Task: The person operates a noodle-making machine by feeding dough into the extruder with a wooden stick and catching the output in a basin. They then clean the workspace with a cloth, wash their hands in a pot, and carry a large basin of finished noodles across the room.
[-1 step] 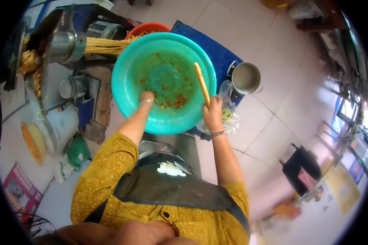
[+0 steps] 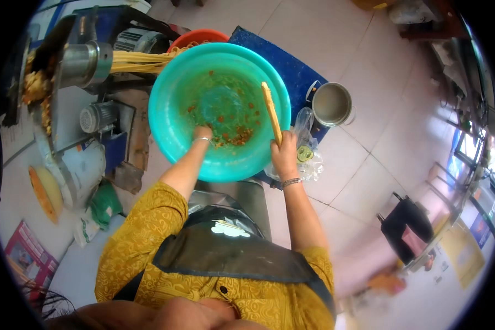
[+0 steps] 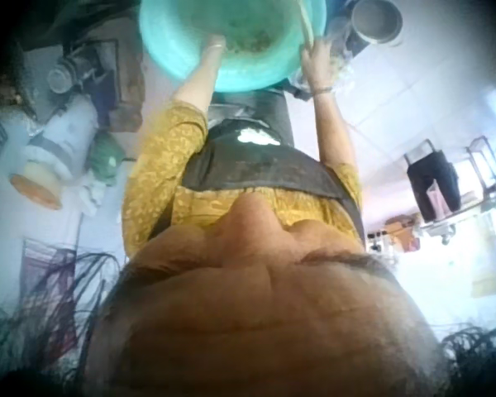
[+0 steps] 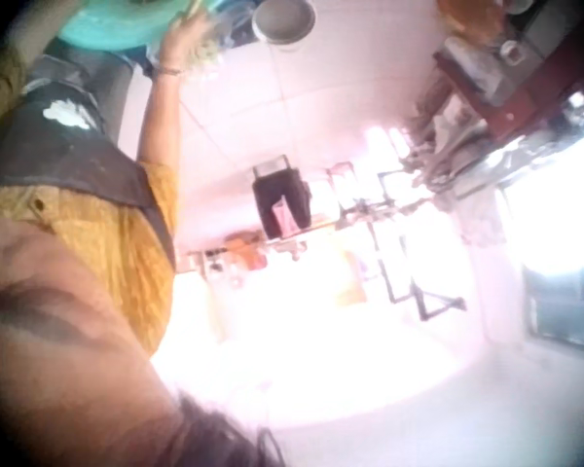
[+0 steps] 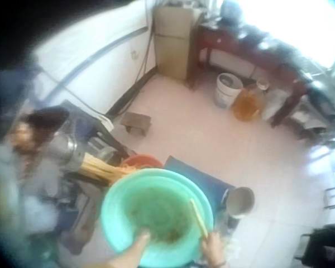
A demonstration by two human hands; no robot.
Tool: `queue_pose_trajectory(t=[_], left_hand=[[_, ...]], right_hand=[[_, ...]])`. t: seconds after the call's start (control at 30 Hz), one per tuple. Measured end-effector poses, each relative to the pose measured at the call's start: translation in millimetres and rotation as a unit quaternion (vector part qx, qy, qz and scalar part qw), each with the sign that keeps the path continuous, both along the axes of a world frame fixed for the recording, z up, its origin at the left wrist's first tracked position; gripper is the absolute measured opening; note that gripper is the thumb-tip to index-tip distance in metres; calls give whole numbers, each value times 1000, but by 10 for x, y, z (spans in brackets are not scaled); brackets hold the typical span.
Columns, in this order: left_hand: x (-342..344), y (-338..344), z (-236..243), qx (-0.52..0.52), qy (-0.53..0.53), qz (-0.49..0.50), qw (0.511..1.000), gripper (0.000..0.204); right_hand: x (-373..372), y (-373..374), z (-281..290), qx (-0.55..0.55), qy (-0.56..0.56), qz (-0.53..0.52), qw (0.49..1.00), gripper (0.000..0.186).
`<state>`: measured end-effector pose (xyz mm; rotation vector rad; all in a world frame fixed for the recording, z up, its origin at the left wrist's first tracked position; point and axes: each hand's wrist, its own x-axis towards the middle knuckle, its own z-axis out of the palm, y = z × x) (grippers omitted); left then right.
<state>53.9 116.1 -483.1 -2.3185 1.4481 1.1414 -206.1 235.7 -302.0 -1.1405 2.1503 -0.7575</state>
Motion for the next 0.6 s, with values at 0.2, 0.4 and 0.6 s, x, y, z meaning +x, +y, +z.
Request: queue_pose_trajectory(t=[0.2,0.4,0.6], left_hand=[[-478,234,405,-77,152,-126,977,48],[46,-387,91,-385,18,-215,897,66],[-1113,353,311,-224,333,-423,813,74]], right_hand=[[178,41,-151,18,-29,-57,998,25],[188,-36,-54,3,-34,-56,998,22],[196,-106,-78,29,-8,-52,998,25]])
